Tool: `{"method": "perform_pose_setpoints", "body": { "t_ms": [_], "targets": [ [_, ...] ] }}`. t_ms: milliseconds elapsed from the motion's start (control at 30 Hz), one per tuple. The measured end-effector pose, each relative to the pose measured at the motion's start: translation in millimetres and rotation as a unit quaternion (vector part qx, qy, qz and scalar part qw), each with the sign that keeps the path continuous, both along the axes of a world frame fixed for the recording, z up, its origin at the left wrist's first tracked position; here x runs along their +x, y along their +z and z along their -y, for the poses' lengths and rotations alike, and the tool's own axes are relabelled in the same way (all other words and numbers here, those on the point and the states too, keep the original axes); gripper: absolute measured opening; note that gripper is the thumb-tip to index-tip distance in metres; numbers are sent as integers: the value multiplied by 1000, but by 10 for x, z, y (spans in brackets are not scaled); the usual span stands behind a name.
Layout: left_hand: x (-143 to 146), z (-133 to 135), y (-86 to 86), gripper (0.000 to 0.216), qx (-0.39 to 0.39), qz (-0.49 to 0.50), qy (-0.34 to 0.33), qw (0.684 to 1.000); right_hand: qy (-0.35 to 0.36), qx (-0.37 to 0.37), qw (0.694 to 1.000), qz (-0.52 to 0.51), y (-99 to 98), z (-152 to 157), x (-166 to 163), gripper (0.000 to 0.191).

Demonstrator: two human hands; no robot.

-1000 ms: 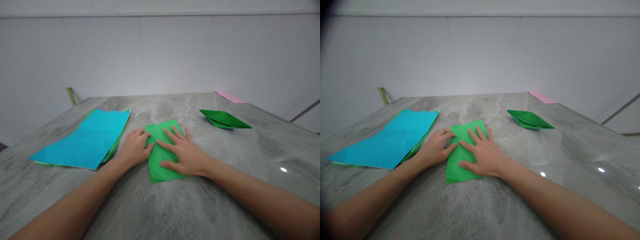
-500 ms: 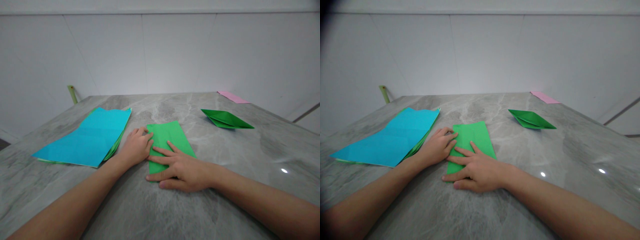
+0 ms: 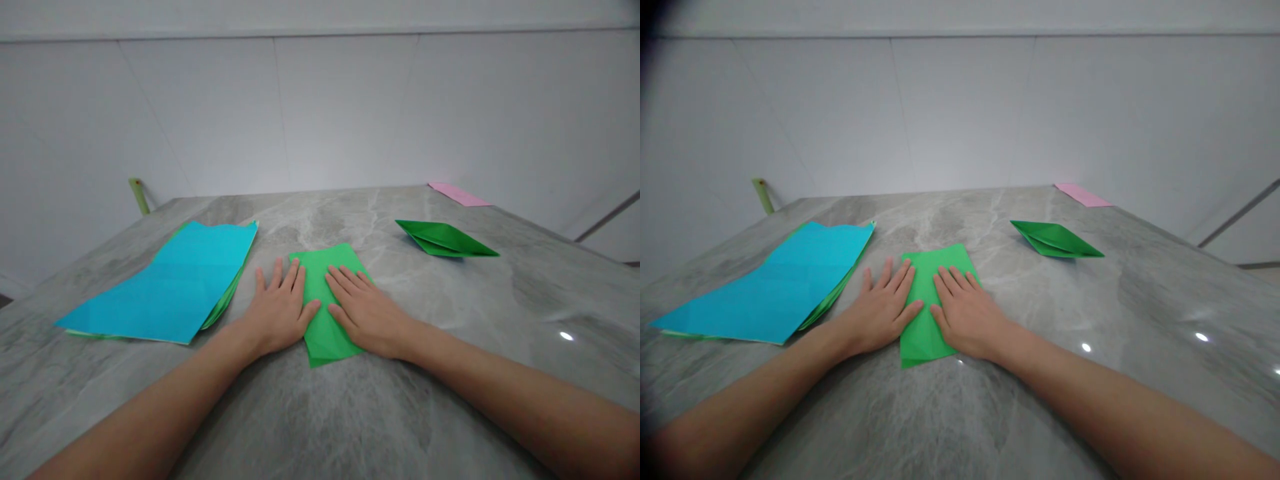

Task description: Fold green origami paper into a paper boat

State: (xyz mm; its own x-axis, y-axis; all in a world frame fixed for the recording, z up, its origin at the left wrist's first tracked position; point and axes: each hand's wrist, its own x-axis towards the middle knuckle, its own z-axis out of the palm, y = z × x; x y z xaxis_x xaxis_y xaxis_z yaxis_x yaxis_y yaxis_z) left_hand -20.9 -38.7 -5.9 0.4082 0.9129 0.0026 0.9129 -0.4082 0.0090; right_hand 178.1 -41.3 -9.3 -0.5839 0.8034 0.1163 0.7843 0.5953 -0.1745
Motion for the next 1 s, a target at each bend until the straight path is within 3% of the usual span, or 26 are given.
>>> {"method": "perform_pose_setpoints", "body": {
  "t_ms": [100,333,500,633,900,1000],
  "targets": [
    [86,108,51,71,-14,-7,-90,996,-4,-12,1000,12,6,6,22,62],
    [165,275,139,98,-62,11,-127,990,-67,3,997,23,-23,-354,116,63],
    [123,184,138,63,-65,63,-54,994,-109,5,994,27,-26,-81,-12,68],
    [107,62,47,59,-42,71,-15,996,-105,-7,994,20,-12,225,-124,70],
    [175,-14,-49,77,15,38,13,999,-158,-21,987,36,-2,-265,26,69],
    [196,22,-14,74,29,28,-48,998,-146,-19,988,37,-30,-333,57,71]
  ]
}}
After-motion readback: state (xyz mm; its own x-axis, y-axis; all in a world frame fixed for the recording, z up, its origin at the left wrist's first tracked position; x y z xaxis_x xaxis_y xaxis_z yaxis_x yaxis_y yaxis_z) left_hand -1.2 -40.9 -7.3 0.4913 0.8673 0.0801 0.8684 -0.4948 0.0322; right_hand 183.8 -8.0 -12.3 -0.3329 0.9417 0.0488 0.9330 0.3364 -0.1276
